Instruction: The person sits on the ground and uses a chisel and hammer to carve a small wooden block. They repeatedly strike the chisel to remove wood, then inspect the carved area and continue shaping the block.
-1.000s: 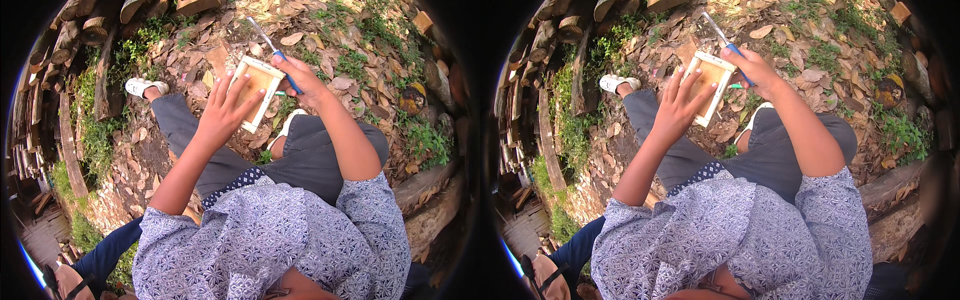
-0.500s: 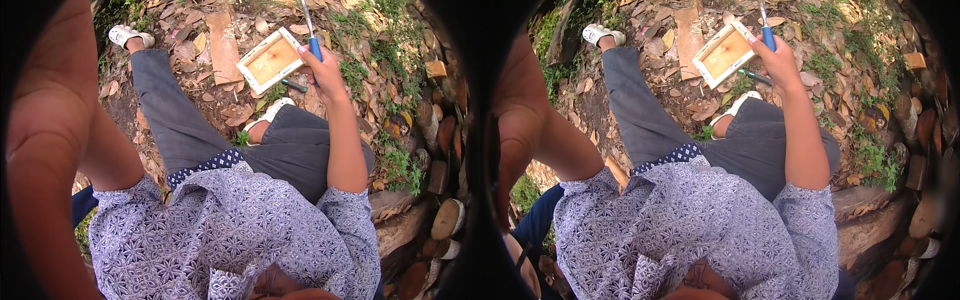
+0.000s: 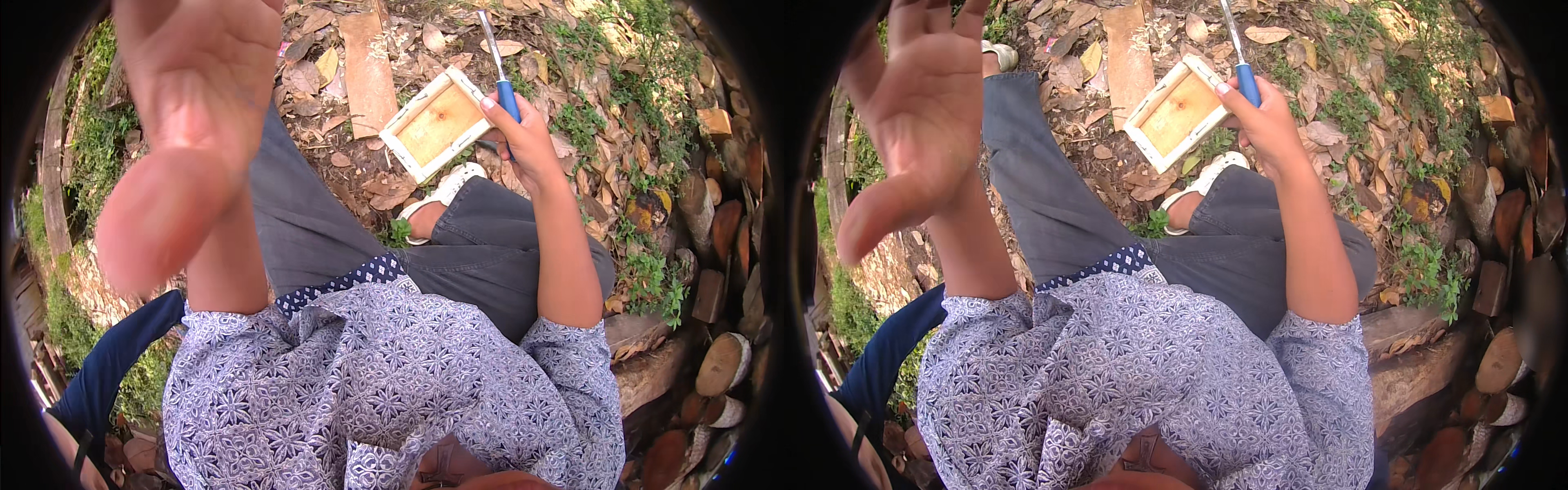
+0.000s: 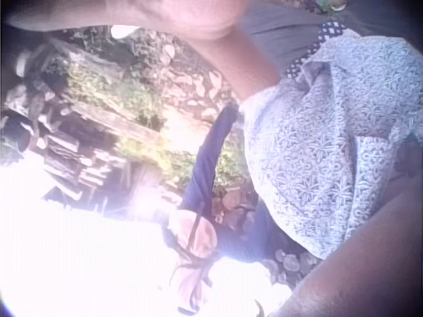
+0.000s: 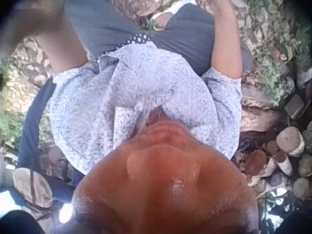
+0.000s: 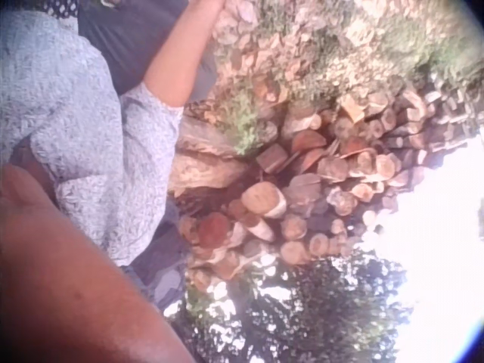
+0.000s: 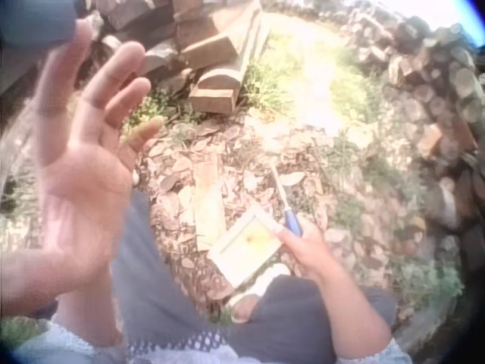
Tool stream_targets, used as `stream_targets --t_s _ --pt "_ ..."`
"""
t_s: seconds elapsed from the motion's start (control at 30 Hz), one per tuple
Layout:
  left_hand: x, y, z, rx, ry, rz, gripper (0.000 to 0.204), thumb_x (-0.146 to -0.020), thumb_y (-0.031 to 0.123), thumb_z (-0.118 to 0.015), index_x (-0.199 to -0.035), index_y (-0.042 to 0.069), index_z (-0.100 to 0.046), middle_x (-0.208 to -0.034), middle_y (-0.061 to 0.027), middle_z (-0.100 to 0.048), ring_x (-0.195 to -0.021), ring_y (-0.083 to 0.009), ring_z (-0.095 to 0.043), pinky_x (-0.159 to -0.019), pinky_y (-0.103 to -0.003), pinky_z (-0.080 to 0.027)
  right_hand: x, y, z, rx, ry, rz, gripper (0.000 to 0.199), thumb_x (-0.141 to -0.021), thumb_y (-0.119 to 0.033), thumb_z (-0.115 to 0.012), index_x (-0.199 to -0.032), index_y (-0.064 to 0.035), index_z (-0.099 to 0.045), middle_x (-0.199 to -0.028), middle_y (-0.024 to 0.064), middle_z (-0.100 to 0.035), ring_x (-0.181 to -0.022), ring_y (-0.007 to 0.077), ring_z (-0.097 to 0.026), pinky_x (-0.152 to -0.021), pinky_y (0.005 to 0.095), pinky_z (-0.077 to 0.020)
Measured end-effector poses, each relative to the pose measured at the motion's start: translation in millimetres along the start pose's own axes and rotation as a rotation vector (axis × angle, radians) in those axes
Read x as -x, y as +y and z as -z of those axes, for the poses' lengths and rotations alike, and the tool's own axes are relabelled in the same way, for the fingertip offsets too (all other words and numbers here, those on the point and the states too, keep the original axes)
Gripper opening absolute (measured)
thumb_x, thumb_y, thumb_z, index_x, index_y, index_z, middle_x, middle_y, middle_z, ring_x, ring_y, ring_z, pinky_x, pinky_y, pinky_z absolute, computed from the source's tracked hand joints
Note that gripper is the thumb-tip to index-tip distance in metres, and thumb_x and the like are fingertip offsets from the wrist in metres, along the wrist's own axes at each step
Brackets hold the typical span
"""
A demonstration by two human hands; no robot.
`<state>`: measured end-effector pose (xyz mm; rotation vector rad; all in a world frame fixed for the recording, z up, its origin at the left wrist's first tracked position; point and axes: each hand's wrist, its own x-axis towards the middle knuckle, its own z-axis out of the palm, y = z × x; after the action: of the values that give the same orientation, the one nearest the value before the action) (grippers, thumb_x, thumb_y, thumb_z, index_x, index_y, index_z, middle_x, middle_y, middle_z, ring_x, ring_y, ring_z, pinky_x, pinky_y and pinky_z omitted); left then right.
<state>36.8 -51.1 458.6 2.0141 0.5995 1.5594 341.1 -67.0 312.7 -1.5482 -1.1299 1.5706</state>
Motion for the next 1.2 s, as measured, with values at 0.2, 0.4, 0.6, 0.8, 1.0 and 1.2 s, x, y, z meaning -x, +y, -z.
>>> stream_targets --t_s 0.2,0.4,0.6,0.8,1.0,1.2 --pt "195 -114 -89 0.053 -0.251 0.947 0.068 -0.100 0.032 -0.068 -0.152 -0.001 -0.039 -0.138 -0.0214 -0.059 -0.126 -0.0302 -0.060 -0.106 -0.044 -0.051 -22 28 -8 -0.061 0.023 -0.089 0.040 -0.095 -0.033 -0.073 -0.120 -0.0052 -0.057 -0.096 0.0028 -0.066 -0.072 0.0079 -0.063 -0.048 0.0205 -0.0409" --pt "272 -193 -103 0.246 0.124 1.469 0.039 -0.103 0.018 -0.061 -0.136 -0.003 -0.054 -0.117 -0.0124 -0.069 -0.095 -0.0173 -0.072 -0.068 -0.029 -0.062 -52 91 -5 0.454 0.120 -0.131 0.032 -0.094 -0.030 -0.070 -0.113 -0.0054 -0.065 -0.079 0.0004 -0.064 -0.064 0.0085 -0.060 -0.054 0.0259 -0.0464" --pt "311 -269 -81 0.023 0.177 1.454 0.046 -0.103 0.026 -0.062 -0.142 0.002 -0.056 -0.114 -0.0149 -0.068 -0.101 -0.0233 -0.069 -0.080 -0.038 -0.062 -50 108 -12 0.593 -0.049 -0.147 0.044 -0.093 -0.029 -0.066 -0.129 -0.0041 -0.067 -0.087 0.0107 -0.072 -0.073 0.0205 -0.068 -0.070 0.0361 -0.0535" --pt "306 -244 -90 -0.670 -0.341 1.374 0.102 -0.075 0.050 -0.087 -0.154 0.006 -0.039 -0.140 -0.0228 -0.042 -0.130 -0.0405 -0.045 -0.111 -0.048 -0.042 -34 125 -57 0.753 -0.110 0.068 0.058 -0.089 -0.023 -0.061 -0.146 -0.0141 -0.058 -0.111 0.0251 -0.064 -0.105 0.0385 -0.064 -0.092 0.0430 -0.0505" --pt "309 -237 -93 -0.688 -0.339 1.360 0.121 -0.071 0.053 -0.089 -0.160 0.006 -0.023 -0.143 -0.0257 -0.050 -0.134 -0.0418 -0.051 -0.107 -0.049 -0.047 -25 132 -99 0.781 -0.153 0.036 0.062 -0.087 -0.016 -0.063 -0.149 -0.0186 -0.057 -0.096 0.0182 -0.055 -0.092 0.0345 -0.061 -0.087 0.0406 -0.0498" --pt "291 -244 -89 -0.640 -0.396 1.424 0.146 -0.059 0.058 -0.093 -0.164 0.006 -0.006 -0.161 -0.0233 -0.033 -0.145 -0.0423 -0.036 -0.110 -0.060 -0.035 -33 148 -121 0.647 -0.061 -0.146 0.055 -0.091 -0.022 -0.058 -0.146 -0.0148 -0.058 -0.112 0.0258 -0.067 -0.101 0.0363 -0.069 -0.090 0.0410 -0.0529"
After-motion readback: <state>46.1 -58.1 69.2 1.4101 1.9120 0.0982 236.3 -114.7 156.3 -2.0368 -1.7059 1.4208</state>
